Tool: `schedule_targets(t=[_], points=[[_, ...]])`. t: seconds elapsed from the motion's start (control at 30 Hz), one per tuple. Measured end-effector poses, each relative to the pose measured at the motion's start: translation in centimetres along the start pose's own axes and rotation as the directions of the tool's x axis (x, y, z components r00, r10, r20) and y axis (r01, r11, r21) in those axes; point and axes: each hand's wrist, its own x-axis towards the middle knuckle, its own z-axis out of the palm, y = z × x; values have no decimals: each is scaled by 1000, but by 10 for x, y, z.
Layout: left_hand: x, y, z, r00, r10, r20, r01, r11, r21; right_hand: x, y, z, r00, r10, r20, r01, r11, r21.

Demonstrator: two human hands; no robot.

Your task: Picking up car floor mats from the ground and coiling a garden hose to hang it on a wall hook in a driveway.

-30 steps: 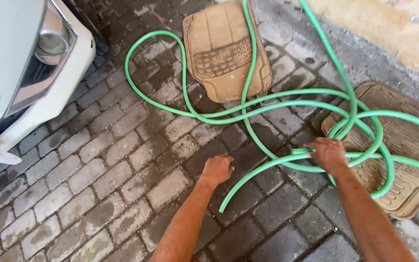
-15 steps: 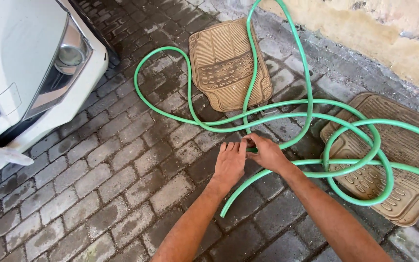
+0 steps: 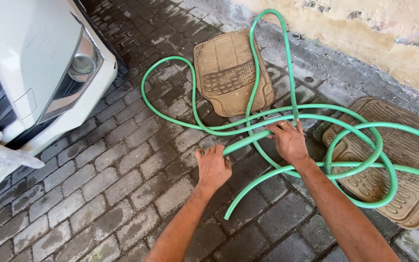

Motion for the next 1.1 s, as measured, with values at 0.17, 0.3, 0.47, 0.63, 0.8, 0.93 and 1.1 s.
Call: schedule_targets(t=[0.17, 0.3, 0.47, 0.63, 0.8, 0.93, 1.1], points=[[0, -15, -32, 998, -61, -16, 60, 995, -79, 20, -72, -9, 968, -222, -117, 223, 975, -5], [-6, -44, -70, 956, -249, -153, 195, 933, -303, 30, -123, -35, 926, -310, -217, 343, 930, 134], [-16, -86, -91, 768, -383, -513, 61, 842, -537, 40, -134, -58, 977, -206, -51, 212, 963, 169], [-31, -152, -89, 572, -471, -672, -70, 787, -612, 43, -130, -54, 992, -107, 68, 99, 989, 115], [-46, -119, -121, 510, -555, -657, -214, 658, -722, 42, -128, -14, 964, 96, 247, -120, 989, 87], [-58, -105, -134, 519, -556, -650, -231, 640, -732, 47, -140, -17, 990, 85, 113, -135, 808, 573], [-79, -111, -117, 558, -701, -444, -176, 423, -889, 91, -138, -25, 950, 173, -259, -30, 878, 477]])
